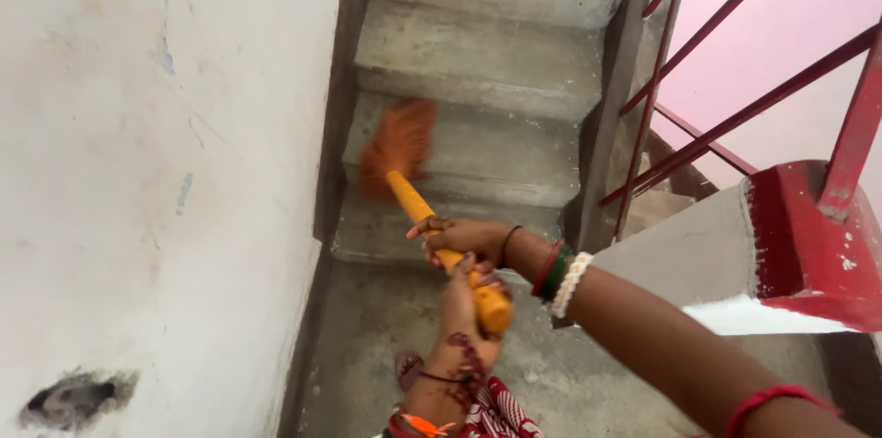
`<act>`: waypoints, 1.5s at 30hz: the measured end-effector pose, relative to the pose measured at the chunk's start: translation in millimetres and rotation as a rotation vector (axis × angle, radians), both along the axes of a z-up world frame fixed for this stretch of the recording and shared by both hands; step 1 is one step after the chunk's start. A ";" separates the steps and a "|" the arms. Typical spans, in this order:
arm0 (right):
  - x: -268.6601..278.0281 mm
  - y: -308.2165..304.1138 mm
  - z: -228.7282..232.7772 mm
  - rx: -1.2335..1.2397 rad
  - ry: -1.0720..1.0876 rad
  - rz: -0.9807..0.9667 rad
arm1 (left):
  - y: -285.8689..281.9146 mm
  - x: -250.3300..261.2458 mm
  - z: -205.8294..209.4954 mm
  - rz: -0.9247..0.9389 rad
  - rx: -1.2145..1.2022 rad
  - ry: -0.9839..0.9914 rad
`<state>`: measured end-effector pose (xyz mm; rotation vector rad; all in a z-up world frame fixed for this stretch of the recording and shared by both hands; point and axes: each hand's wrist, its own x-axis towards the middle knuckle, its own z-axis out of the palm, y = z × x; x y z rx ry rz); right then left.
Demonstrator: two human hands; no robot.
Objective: The person sweeps concrete stairs using a small handheld brush, moving from the top step down to the landing while clearing debris to the sides.
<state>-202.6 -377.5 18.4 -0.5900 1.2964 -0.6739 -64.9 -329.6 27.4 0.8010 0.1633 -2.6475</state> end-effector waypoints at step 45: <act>-266.5 -17.7 157.7 -0.315 -0.058 -0.193 | -42.9 -246.0 202.3 -0.211 -0.309 -0.028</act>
